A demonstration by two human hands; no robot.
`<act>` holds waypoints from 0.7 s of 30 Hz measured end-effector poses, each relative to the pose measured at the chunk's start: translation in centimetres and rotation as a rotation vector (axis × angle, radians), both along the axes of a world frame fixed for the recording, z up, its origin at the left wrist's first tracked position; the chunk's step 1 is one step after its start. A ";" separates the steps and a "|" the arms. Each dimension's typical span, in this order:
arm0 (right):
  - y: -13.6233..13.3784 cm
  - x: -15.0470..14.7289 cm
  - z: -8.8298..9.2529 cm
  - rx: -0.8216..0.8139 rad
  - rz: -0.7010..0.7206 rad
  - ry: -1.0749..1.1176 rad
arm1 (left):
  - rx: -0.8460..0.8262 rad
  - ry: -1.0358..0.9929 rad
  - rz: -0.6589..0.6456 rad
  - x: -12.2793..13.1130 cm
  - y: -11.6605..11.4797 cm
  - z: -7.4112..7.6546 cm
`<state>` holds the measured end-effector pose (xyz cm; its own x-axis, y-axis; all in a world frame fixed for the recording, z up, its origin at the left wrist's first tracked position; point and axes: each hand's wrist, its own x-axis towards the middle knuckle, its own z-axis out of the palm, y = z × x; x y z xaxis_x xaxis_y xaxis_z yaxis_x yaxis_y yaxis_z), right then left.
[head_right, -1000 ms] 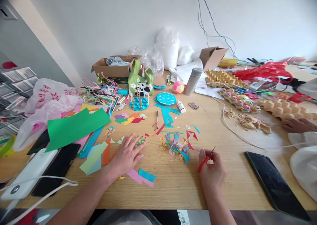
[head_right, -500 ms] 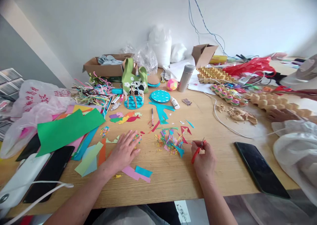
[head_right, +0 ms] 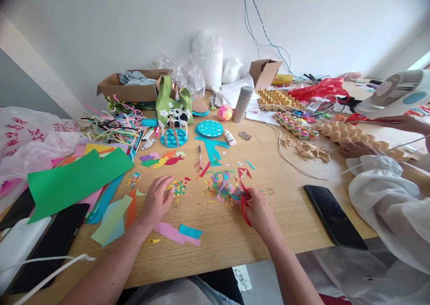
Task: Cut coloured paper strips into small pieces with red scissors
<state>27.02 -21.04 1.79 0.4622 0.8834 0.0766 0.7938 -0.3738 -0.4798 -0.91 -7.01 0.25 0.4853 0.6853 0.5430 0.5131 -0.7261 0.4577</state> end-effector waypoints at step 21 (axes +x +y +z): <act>-2.3 -10.4 1.0 0.087 0.473 0.203 | -0.056 -0.073 -0.031 0.0 -0.1 0.6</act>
